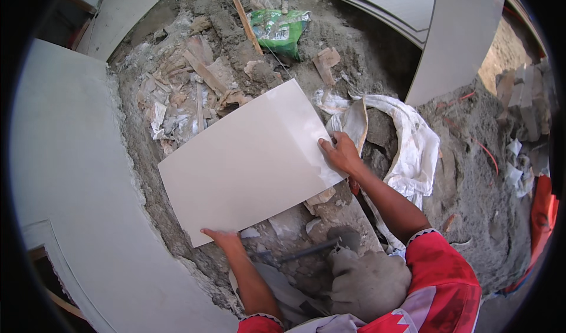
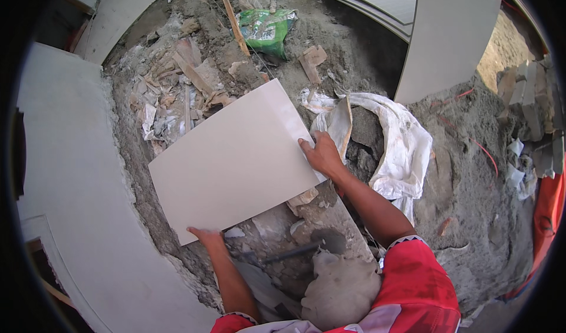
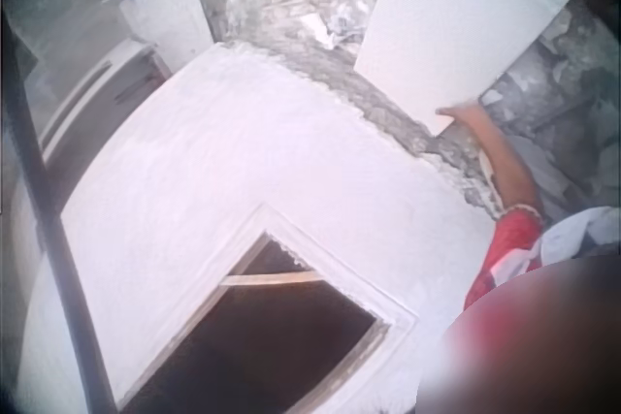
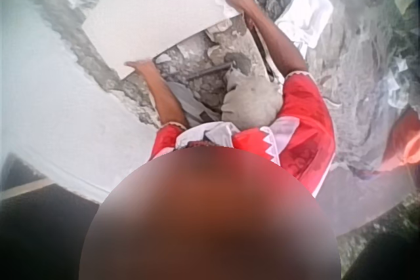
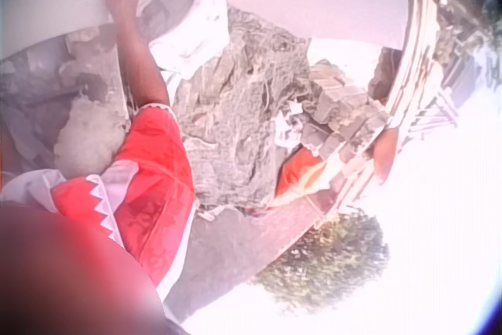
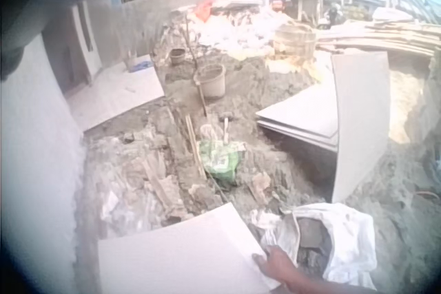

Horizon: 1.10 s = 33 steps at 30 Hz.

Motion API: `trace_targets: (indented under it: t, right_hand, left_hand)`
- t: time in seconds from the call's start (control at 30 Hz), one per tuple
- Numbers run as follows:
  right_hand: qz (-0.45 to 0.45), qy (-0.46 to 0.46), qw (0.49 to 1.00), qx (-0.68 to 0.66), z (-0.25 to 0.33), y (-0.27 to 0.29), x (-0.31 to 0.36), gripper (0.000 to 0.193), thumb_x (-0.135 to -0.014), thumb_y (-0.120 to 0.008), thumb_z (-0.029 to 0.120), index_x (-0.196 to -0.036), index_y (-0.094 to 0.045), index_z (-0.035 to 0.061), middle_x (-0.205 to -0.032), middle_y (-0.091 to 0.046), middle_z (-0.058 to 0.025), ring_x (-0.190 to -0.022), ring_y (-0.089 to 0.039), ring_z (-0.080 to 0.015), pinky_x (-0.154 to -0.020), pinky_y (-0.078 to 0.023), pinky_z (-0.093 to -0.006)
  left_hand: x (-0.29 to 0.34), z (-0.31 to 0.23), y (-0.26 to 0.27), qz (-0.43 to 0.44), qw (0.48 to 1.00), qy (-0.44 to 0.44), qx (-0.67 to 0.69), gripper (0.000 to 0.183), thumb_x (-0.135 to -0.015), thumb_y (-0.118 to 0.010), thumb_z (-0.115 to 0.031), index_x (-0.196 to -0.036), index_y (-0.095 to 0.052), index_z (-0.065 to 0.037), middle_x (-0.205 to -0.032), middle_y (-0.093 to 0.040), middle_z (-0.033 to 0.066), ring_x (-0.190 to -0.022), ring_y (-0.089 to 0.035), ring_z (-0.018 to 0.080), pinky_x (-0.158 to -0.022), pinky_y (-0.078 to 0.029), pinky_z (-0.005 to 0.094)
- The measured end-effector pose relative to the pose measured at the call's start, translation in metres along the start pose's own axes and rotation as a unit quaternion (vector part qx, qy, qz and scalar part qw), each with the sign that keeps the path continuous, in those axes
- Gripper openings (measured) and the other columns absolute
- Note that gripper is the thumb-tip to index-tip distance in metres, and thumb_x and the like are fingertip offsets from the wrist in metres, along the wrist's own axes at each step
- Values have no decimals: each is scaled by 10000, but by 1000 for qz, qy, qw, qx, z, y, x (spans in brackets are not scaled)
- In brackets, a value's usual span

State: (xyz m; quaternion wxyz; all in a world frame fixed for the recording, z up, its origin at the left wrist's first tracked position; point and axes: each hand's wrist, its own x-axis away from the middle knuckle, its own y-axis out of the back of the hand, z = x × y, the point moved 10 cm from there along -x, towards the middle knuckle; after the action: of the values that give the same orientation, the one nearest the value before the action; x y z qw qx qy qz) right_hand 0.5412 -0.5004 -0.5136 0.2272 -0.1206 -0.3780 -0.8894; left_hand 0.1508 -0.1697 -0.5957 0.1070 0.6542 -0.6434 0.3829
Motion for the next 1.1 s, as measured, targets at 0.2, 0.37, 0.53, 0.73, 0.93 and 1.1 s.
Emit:
trace_targets:
  t: [0.2,0.37,0.53,0.73,0.93,1.1]
  right_hand:
    - [-17,-65,994,-84,-5,-3,11,526,-855,-674,405,-1079,-619,-67,-819,-673,-235,-768,-679,-343,-719,-517,-434]
    - [8,-59,993,-106,-3,-5,15,525,-851,-685,409,-1054,-637,-73,-825,-686,-243,-768,-691,-344,-726,-523,-433]
    - [42,-38,995,-88,7,-3,15,513,-852,-694,394,-1034,-649,-83,-859,-698,-245,-778,-700,-339,-734,-528,-425]
    - [132,-111,946,-276,12,-13,18,433,-861,-725,284,-1045,-624,-95,-875,-691,-192,-767,-689,-274,-694,-541,-387]
    - [174,-95,924,-327,28,-8,-8,409,-853,-744,166,-1110,-563,-96,-960,-662,-185,-752,-666,-221,-629,-546,-330]
    - [223,-28,902,-369,74,8,-12,420,-848,-744,145,-1134,-559,-101,-978,-665,-194,-789,-680,-232,-662,-563,-349]
  left_hand:
    - [14,-18,6,15,1000,-4,-6,796,-974,-172,-697,-1529,-287,-138,-1565,-316,93,-1408,-334,327,-1155,-283,515]
    - [33,-22,16,-8,1000,-6,-8,793,-970,-187,-702,-1519,-316,-146,-1553,-344,85,-1403,-343,325,-1150,-293,524]
    - [33,-33,32,-3,998,-34,43,786,-972,-210,-698,-1516,-324,-143,-1541,-363,89,-1386,-365,329,-1142,-303,524]
    - [38,-30,44,-34,999,-21,7,788,-976,-224,-691,-1507,-332,-117,-1540,-365,90,-1384,-367,321,-1152,-287,513]
    - [45,-28,30,-36,999,-30,8,777,-978,-252,-684,-1489,-364,-109,-1521,-396,83,-1375,-380,313,-1152,-285,506]
    - [48,-21,33,-43,999,-16,11,769,-977,-262,-681,-1481,-377,-112,-1512,-409,82,-1364,-397,315,-1136,-306,517]
